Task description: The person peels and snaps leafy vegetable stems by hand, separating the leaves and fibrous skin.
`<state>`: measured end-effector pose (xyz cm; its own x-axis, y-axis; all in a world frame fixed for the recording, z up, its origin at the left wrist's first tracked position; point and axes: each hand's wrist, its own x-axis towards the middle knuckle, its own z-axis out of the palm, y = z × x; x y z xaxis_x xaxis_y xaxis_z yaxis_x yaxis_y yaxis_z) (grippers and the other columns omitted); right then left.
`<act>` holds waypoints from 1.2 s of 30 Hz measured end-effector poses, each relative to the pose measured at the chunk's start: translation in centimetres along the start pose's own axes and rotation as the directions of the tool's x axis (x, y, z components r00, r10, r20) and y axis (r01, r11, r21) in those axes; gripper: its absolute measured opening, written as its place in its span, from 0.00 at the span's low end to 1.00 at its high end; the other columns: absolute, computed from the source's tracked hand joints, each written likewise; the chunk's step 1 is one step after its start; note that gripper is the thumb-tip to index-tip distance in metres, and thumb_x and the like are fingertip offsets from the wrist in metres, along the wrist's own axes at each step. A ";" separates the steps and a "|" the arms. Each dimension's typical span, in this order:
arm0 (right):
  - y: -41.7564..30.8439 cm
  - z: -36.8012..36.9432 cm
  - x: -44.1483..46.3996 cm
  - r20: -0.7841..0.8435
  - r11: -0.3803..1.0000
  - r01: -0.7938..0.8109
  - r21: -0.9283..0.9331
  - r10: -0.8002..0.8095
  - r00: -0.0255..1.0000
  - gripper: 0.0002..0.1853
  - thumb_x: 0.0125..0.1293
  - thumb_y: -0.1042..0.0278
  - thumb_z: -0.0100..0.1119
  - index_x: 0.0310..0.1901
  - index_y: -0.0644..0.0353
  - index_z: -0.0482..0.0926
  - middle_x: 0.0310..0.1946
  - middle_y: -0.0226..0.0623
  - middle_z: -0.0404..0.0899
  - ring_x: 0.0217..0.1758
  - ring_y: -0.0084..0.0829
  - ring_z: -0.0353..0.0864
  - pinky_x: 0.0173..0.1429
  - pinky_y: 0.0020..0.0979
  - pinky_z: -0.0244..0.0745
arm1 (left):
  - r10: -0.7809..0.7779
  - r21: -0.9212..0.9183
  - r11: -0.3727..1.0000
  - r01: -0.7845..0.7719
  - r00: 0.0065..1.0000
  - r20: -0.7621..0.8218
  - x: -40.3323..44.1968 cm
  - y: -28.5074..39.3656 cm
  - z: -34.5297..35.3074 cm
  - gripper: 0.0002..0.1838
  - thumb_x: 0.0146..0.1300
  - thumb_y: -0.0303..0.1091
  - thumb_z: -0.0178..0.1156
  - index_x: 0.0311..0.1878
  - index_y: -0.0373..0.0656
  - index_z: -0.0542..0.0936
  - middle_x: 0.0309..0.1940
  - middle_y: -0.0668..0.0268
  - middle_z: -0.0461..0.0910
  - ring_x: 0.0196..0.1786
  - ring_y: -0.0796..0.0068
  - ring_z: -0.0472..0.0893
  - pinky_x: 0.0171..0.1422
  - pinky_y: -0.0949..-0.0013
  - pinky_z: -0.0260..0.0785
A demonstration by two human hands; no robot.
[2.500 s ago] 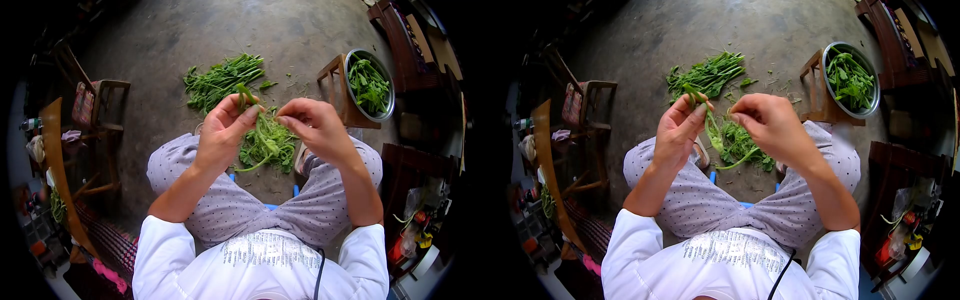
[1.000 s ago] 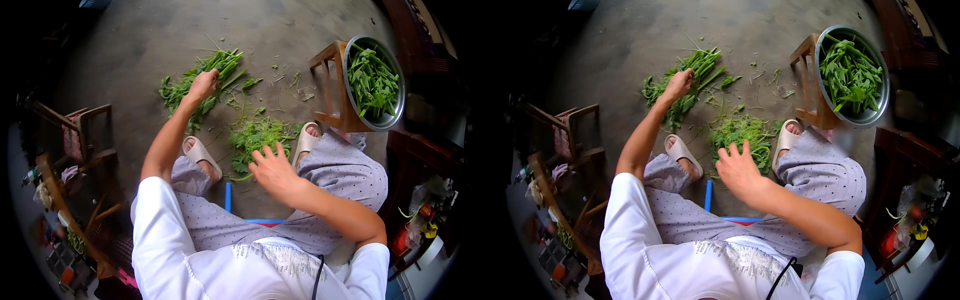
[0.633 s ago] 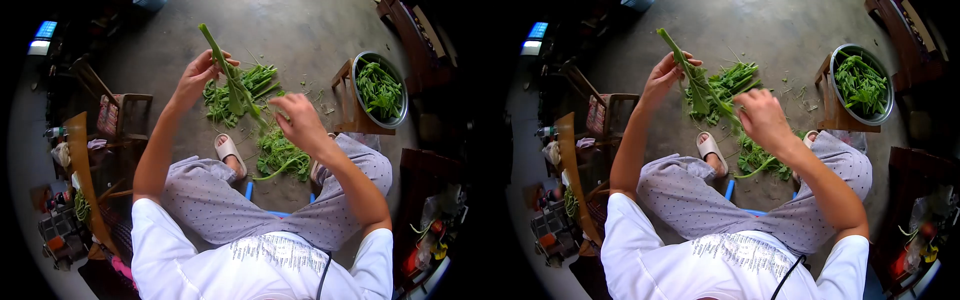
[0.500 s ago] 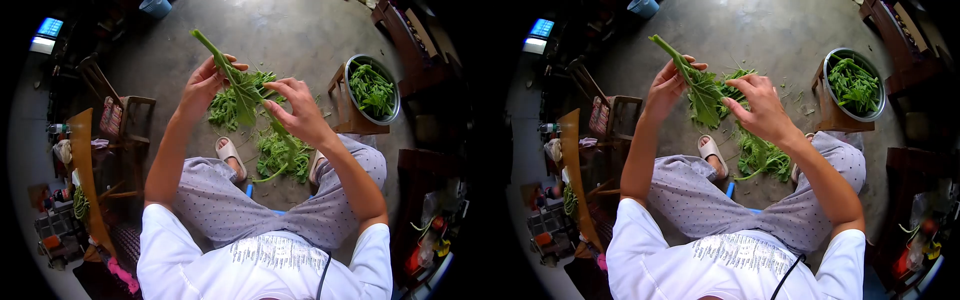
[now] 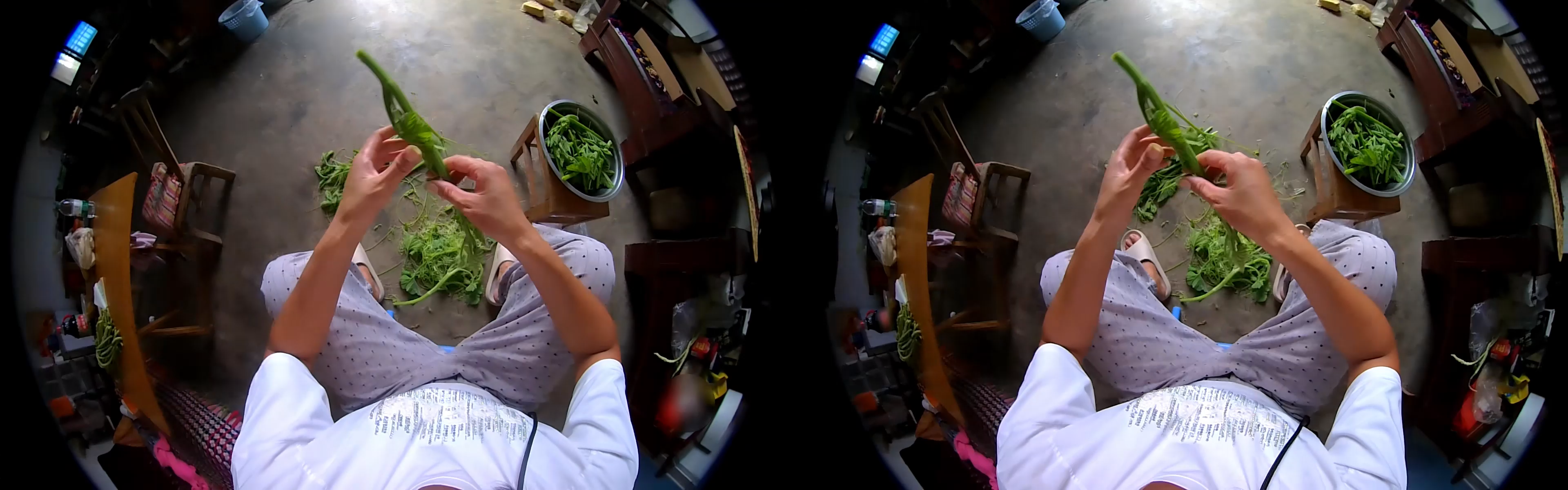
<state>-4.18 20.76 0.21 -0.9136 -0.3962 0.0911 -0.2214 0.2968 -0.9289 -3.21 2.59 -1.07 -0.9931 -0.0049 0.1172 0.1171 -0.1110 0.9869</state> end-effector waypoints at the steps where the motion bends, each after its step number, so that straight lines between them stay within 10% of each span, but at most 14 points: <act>1: -0.4 0.1 0.1 0.052 0.996 0.037 -0.078 -0.033 0.998 0.11 0.61 0.64 0.62 0.39 0.64 0.81 0.25 0.35 0.80 0.27 0.20 0.76 0.33 0.26 0.70 | -0.002 -0.012 1.000 0.002 1.000 -0.007 0.2 -0.3 -0.2 0.22 0.63 0.44 0.61 0.54 0.38 0.74 0.44 0.66 0.79 0.48 0.79 0.77 0.53 0.74 0.69; 3: -0.2 0.3 0.3 0.117 0.984 0.071 -0.161 -0.053 0.992 0.12 0.62 0.65 0.62 0.40 0.65 0.81 0.27 0.33 0.81 0.28 0.19 0.77 0.34 0.25 0.71 | 0.000 -0.116 0.993 0.003 1.000 0.022 1.1 -0.8 -0.5 0.19 0.62 0.35 0.63 0.52 0.35 0.75 0.41 0.63 0.81 0.44 0.78 0.78 0.50 0.74 0.71; 5: 0.8 0.6 0.9 0.269 0.922 -0.219 0.318 0.134 0.954 0.13 0.65 0.64 0.59 0.44 0.66 0.80 0.31 0.29 0.81 0.32 0.18 0.77 0.38 0.23 0.71 | -0.038 -0.205 0.978 0.047 0.998 0.048 1.8 -0.8 -1.9 0.17 0.62 0.31 0.62 0.52 0.34 0.75 0.39 0.65 0.81 0.41 0.80 0.79 0.48 0.75 0.71; 9: -0.9 -1.6 1.9 0.457 0.776 -0.503 0.382 0.315 0.832 0.12 0.67 0.62 0.57 0.47 0.59 0.81 0.34 0.24 0.80 0.38 0.14 0.74 0.39 0.19 0.65 | -0.108 0.260 0.960 0.102 0.994 0.009 2.4 0.3 -4.4 0.17 0.57 0.23 0.60 0.52 0.40 0.77 0.39 0.66 0.80 0.42 0.75 0.78 0.49 0.70 0.71; 11: -0.6 -1.6 2.1 0.486 0.718 -0.546 0.432 0.324 0.812 0.12 0.67 0.62 0.57 0.47 0.59 0.81 0.35 0.24 0.80 0.38 0.13 0.74 0.37 0.19 0.64 | 0.614 0.948 0.274 -0.162 0.788 -0.043 1.7 1.6 -3.5 0.19 0.53 0.18 0.56 0.48 0.45 0.80 0.40 0.64 0.78 0.48 0.64 0.75 0.56 0.62 0.67; 17: 1.5 -0.4 2.3 0.488 0.757 -0.487 0.436 0.256 0.835 0.15 0.68 0.60 0.55 0.51 0.59 0.78 0.41 0.25 0.79 0.44 0.14 0.75 0.46 0.20 0.67 | 0.351 0.790 0.552 -0.268 0.934 0.071 -0.6 0.6 -2.1 0.11 0.54 0.37 0.64 0.41 0.45 0.84 0.34 0.63 0.76 0.43 0.65 0.73 0.49 0.66 0.65; 21: 0.8 0.4 1.6 0.455 0.841 -0.420 0.342 0.243 0.856 0.16 0.69 0.59 0.53 0.49 0.63 0.80 0.36 0.24 0.79 0.39 0.15 0.73 0.44 0.21 0.68 | -0.049 0.592 0.806 0.017 0.998 0.039 -1.0 0.9 -1.2 0.16 0.62 0.46 0.61 0.43 0.43 0.84 0.30 0.69 0.78 0.32 0.79 0.75 0.39 0.74 0.66; 24: -0.6 -0.3 1.6 0.464 0.834 -0.441 0.331 0.263 0.846 0.19 0.71 0.57 0.51 0.48 0.65 0.79 0.39 0.28 0.80 0.45 0.16 0.74 0.50 0.23 0.68 | -0.362 -0.173 0.908 0.381 0.923 0.131 -0.8 -0.5 -1.7 0.16 0.68 0.42 0.55 0.45 0.38 0.81 0.33 0.68 0.82 0.37 0.81 0.81 0.42 0.78 0.74; 36: -0.7 0.1 0.2 0.259 0.924 -0.266 0.275 0.196 0.946 0.10 0.61 0.67 0.63 0.37 0.67 0.82 0.29 0.31 0.81 0.34 0.18 0.76 0.38 0.23 0.72 | -0.314 -0.220 0.919 0.327 0.945 0.091 -1.4 0.8 -1.6 0.14 0.63 0.34 0.60 0.50 0.38 0.78 0.40 0.64 0.81 0.42 0.78 0.81 0.48 0.74 0.76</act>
<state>-4.22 20.40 0.82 -0.8194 -0.5414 -0.1883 0.1326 0.1407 -0.9811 -1.71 0.91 -0.64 -0.9745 0.1204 -0.1892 -0.2186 -0.3221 0.9211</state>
